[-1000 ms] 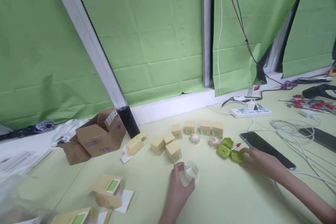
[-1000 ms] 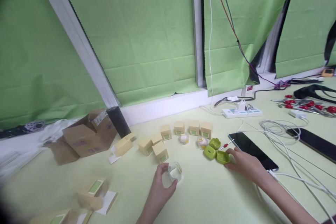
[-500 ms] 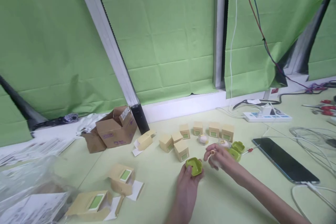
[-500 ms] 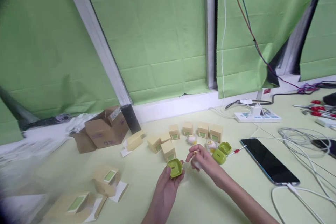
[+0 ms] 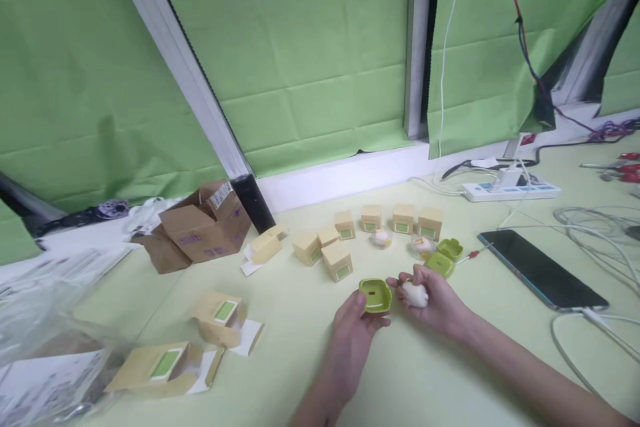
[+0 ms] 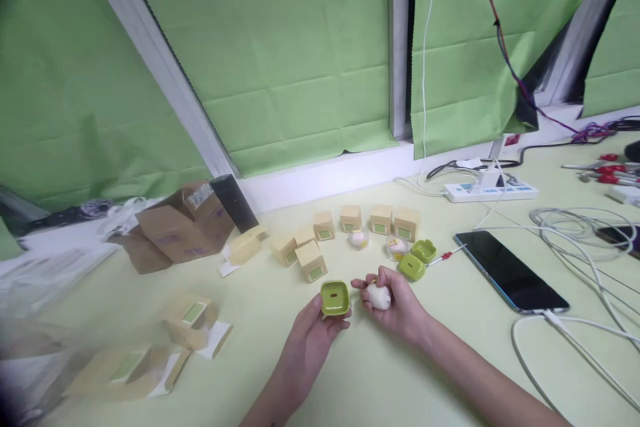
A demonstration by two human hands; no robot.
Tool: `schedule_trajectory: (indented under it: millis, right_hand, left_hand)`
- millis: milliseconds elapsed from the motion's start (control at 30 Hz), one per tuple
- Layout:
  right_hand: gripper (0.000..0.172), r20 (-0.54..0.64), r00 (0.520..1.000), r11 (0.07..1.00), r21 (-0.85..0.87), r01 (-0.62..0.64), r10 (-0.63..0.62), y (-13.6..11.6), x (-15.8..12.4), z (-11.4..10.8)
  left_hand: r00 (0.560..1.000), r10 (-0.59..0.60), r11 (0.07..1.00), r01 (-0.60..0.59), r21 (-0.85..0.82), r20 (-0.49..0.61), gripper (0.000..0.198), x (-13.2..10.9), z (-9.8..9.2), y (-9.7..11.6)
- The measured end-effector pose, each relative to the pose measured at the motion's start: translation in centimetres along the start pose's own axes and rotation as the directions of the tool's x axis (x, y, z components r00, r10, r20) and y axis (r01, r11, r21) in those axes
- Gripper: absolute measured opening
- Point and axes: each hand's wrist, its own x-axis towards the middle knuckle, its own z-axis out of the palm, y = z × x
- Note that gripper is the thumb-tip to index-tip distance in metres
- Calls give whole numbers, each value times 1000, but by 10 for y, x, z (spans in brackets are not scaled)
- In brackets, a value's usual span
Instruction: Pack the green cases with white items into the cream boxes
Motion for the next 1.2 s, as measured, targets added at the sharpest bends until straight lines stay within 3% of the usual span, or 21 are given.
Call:
schedule_trajectory:
  millis: [133, 267, 367, 433, 533, 633, 700, 767, 933, 1100, 1200]
  right_hand:
    - [6, -54, 998, 997, 74, -32, 36, -1, -4, 3]
    - [18, -83, 996, 997, 78, -14, 21, -6, -9, 9]
    - [24, -94, 992, 996, -9, 89, -90, -12, -17, 15]
    - [25, -72, 976, 968, -162, 191, -204, -17, -23, 18]
    - [27, 24, 923, 817, -456, 352, -384, -22, -32, 22]
    - [21, 229, 808, 527, -656, 540, -542, -20, -37, 24]
    - [18, 388, 729, 317, -713, 625, -564, -16, -38, 23]
    - [19, 473, 688, 172, -742, 648, -550, -12, -39, 21]
    - [12, 390, 691, 156, -795, 586, -608, -7, -38, 19]
    - [15, 547, 640, -46, -778, 627, -540, -7, -35, 21]
    - [16, 566, 639, -100, -784, 613, -521, -4, -35, 22]
  left_hand:
    - [999, -14, 998, 11, 61, 52, 28, -3, 6, -4]
    - [1000, 3, 997, -4, 82, 13, 25, -2, 5, -4]
    - [999, 39, 998, -38, 55, -24, 23, -1, 3, -2]
    - [998, 41, 998, -38, 48, -57, 26, 0, 3, -2]
    - [993, 39, 995, -29, 92, -109, 31, 0, 3, -4]
    - [993, 50, 989, -34, 146, -109, 33, -1, 5, -6]
    - [994, 54, 986, -40, 159, -90, 32, -2, 6, -8]
    - [994, 67, 985, -52, 163, -84, 31, -2, 6, -8]
    - [993, 38, 991, -23, 130, -108, 37, -3, 6, -10]
    - [997, 49, 997, -46, 56, -56, 29, -3, 6, -12]
    - [997, 44, 998, -40, 51, -68, 26, -2, 5, -13]
